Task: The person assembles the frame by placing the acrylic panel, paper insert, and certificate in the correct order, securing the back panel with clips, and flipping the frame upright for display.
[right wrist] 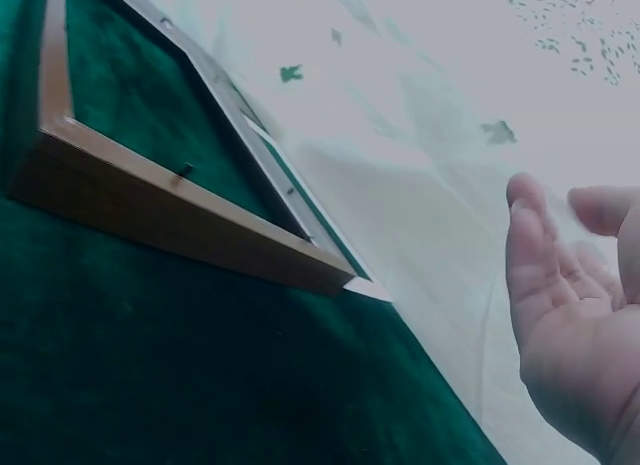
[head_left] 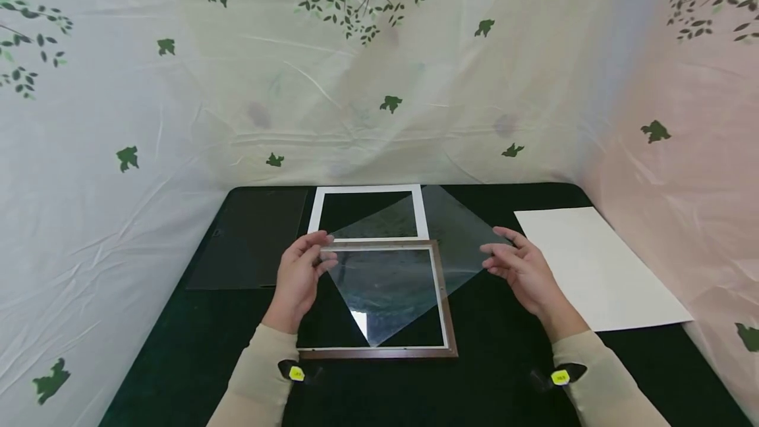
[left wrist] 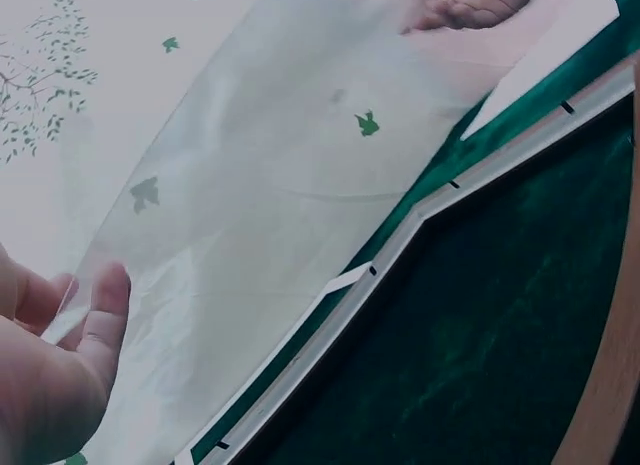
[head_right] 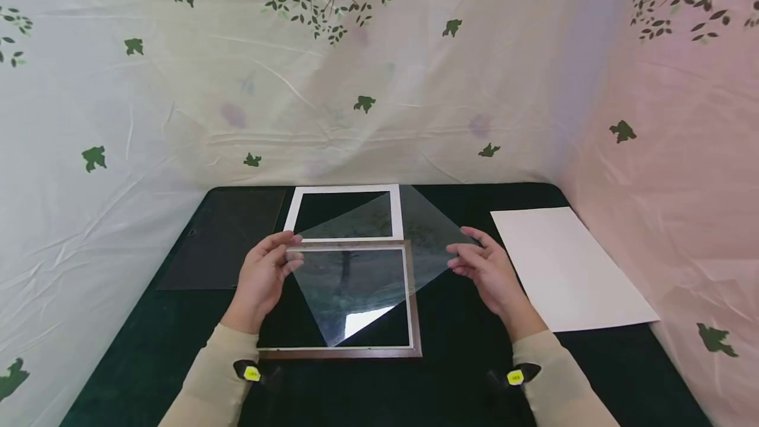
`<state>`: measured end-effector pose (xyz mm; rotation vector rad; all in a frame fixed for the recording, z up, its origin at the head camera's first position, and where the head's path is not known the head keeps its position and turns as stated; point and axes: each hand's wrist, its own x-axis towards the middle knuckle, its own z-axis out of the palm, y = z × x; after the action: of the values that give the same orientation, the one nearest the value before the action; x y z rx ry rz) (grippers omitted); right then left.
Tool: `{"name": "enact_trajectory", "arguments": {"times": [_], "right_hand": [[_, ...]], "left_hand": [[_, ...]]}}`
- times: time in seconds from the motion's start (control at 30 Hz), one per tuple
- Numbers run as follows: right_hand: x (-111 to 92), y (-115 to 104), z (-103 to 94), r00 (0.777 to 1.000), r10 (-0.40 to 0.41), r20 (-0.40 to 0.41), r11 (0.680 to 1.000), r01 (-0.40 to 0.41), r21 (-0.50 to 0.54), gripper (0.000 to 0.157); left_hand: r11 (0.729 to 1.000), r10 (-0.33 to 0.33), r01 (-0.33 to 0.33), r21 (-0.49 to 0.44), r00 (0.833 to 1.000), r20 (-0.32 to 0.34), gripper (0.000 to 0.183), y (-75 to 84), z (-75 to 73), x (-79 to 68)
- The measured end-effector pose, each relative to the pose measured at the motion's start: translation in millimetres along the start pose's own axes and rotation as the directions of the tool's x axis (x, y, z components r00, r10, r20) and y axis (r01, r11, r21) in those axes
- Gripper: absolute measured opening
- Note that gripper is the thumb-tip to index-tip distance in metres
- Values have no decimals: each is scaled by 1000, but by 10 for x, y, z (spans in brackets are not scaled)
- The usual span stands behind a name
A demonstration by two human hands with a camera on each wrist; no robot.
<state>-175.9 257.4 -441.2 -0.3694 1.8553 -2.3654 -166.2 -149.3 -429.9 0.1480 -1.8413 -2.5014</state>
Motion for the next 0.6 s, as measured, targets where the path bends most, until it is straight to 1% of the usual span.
{"name": "enact_trajectory", "arguments": {"times": [0.1, 0.17, 0.23, 0.3, 0.4, 0.5, 0.6], "right_hand": [[-46, 46, 50, 999, 47, 2, 999, -47, 16, 47], [-78, 77, 99, 998, 70, 1, 997, -70, 25, 52], [-109, 102, 160, 996, 91, 8, 996, -92, 10, 61], [-136, 123, 218, 993, 115, 24, 993, -115, -2, 67], [-169, 146, 284, 988, 145, 57, 989, -144, -12, 72], [-191, 161, 306, 982, 165, 94, 986, -163, -27, 75], [-200, 167, 293, 976, 173, 131, 984, -167, -59, 72]], "left_hand": [[997, -20, 19, -75, 1000, -21, 32, -4, -17, -4], [996, -34, 34, -83, 999, -1, 35, -9, -30, -10], [998, -55, 56, -35, 998, 32, 40, -17, -50, -23], [997, -75, 73, 33, 995, 64, 47, -26, -78, -42], [989, -91, 76, 127, 989, 116, 59, -28, -134, -68], [984, -96, 69, 165, 982, 163, 66, -11, -193, -86], [983, -95, 61, 175, 976, 197, 67, 19, -249, -95]]}}
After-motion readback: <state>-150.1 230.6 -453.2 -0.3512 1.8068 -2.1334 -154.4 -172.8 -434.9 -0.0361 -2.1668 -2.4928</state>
